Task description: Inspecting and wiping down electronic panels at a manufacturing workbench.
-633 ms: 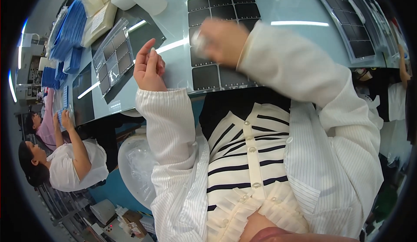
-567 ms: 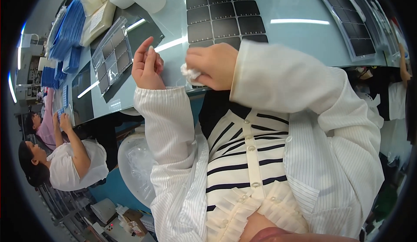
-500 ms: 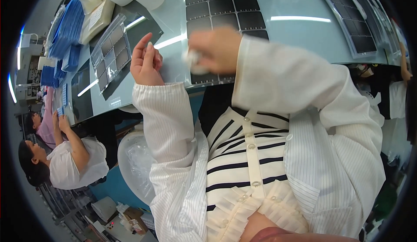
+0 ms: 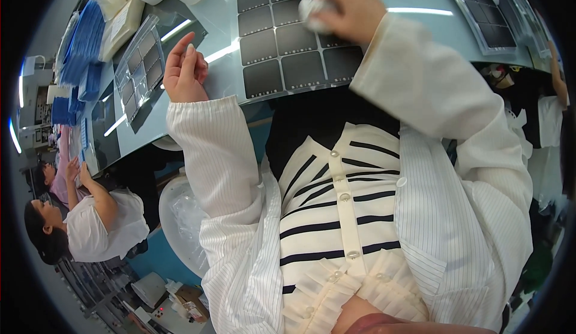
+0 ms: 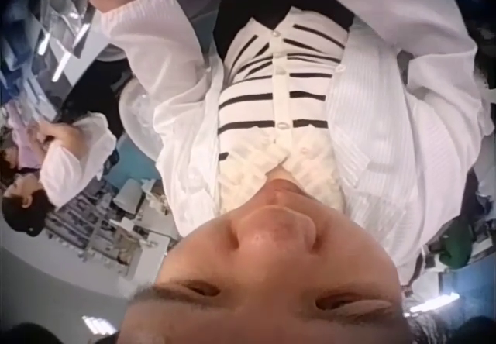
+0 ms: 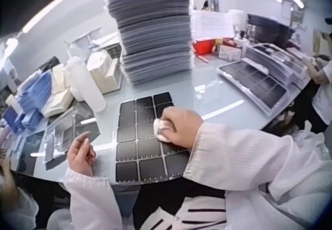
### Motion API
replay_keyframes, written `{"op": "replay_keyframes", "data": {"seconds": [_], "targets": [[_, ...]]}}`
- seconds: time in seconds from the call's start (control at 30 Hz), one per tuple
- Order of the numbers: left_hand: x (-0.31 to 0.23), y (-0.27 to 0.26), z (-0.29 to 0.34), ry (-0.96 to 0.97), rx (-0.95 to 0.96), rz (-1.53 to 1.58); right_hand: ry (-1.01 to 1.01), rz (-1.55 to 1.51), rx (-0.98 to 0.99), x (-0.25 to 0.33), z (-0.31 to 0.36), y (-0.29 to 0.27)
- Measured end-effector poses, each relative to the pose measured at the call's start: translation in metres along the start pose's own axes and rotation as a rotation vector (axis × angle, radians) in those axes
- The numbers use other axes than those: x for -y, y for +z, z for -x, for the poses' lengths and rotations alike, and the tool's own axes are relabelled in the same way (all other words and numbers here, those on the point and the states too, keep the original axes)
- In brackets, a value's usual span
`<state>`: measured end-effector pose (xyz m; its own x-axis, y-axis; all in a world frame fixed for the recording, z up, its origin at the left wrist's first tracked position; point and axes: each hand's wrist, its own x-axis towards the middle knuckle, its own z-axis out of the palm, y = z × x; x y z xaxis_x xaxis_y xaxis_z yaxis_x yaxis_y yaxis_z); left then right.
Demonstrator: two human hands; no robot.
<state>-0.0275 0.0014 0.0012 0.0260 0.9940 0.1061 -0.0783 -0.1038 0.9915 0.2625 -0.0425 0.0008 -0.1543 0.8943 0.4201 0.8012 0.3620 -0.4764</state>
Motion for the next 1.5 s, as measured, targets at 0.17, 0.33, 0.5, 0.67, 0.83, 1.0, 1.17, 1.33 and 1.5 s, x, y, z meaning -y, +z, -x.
{"op": "replay_keyframes", "data": {"seconds": [0.17, 0.33, 0.5, 0.67, 0.83, 1.0, 1.17, 1.33, 1.5], "targets": [[0.006, -0.005, -0.001, 0.001, -0.015, -0.059, -0.111, 0.006, -0.092, 0.01, 0.028, 0.005], [0.003, -0.001, -0.002, 0.007, 0.017, -0.048, -0.114, -0.074, 0.077, 0.003, 0.036, -0.023], [0.006, -0.004, -0.003, 0.013, 0.022, -0.051, -0.116, -0.11, -0.004, 0.015, 0.047, -0.017], [0.003, -0.001, 0.0, 0.008, 0.016, -0.085, -0.136, -0.074, 0.065, -0.009, 0.029, -0.032], [0.006, -0.001, 0.0, -0.001, 0.005, -0.111, -0.246, -0.207, 0.195, 0.019, 0.047, -0.021], [0.003, 0.005, 0.0, -0.001, 0.03, -0.107, -0.197, -0.108, 0.073, -0.03, 0.025, -0.037], [0.002, 0.002, 0.004, 0.016, 0.018, -0.169, -0.29, -0.181, 0.365, 0.036, 0.046, -0.036], [0.001, 0.008, 0.002, 0.012, 0.043, -0.173, -0.211, -0.067, -0.022, -0.025, 0.011, -0.032], [-0.002, 0.008, 0.005, -0.022, 0.019, -0.182, -0.201, -0.184, 0.339, 0.028, 0.024, -0.021]]}}
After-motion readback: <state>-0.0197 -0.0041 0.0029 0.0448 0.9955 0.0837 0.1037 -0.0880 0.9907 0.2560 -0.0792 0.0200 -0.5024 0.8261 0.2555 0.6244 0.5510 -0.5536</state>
